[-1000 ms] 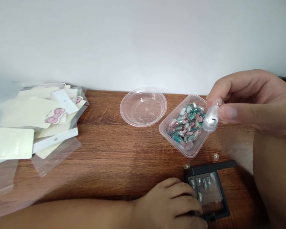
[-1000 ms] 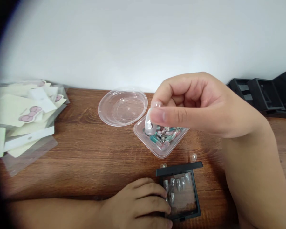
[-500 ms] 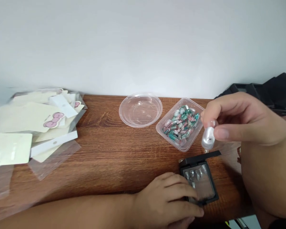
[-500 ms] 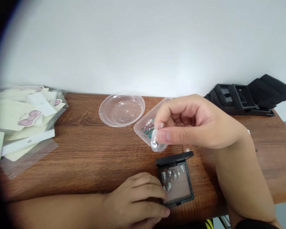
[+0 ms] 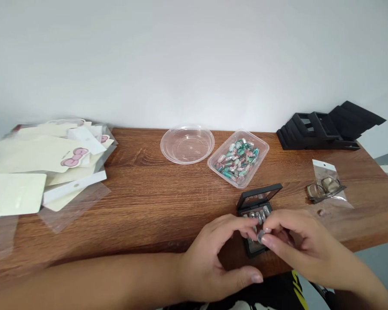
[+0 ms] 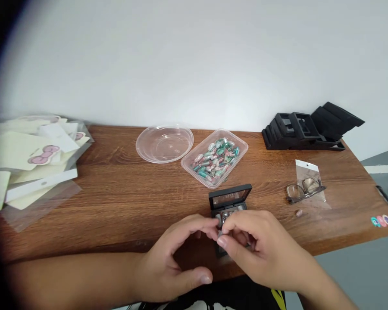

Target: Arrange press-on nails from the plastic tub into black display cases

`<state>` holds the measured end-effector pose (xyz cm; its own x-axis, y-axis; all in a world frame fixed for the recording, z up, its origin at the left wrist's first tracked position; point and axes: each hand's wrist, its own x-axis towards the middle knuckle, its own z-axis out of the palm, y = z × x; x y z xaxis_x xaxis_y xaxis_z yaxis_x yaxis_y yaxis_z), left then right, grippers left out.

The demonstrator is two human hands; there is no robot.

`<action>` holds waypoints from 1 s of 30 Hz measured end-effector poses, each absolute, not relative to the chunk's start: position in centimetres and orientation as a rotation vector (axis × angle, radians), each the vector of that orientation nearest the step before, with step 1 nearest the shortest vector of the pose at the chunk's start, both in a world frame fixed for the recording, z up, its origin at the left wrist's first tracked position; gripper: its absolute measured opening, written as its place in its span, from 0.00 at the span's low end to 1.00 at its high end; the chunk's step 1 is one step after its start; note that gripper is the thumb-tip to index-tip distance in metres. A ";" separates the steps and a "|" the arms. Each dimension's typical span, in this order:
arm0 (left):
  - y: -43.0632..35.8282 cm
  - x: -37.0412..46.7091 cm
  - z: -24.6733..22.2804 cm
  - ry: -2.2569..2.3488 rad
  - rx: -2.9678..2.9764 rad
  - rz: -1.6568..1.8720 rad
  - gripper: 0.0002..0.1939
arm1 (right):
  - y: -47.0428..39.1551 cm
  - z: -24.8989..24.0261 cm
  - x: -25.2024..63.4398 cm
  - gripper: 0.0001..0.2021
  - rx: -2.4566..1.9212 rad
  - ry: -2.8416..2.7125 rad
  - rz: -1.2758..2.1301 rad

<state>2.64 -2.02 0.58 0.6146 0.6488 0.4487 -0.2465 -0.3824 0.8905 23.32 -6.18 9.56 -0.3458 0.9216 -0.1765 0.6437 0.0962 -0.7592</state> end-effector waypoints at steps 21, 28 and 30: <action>-2.4 3.1 1.5 0.481 1.532 0.886 0.09 | -6.4 8.7 22.6 0.08 -1.388 -2.033 0.981; -2.1 3.2 1.0 0.428 1.552 0.991 0.08 | -2.5 10.0 24.4 0.10 -1.340 -2.003 0.748; -2.0 3.3 0.9 0.424 1.535 1.012 0.08 | -0.8 10.4 24.6 0.10 -1.305 -2.004 0.742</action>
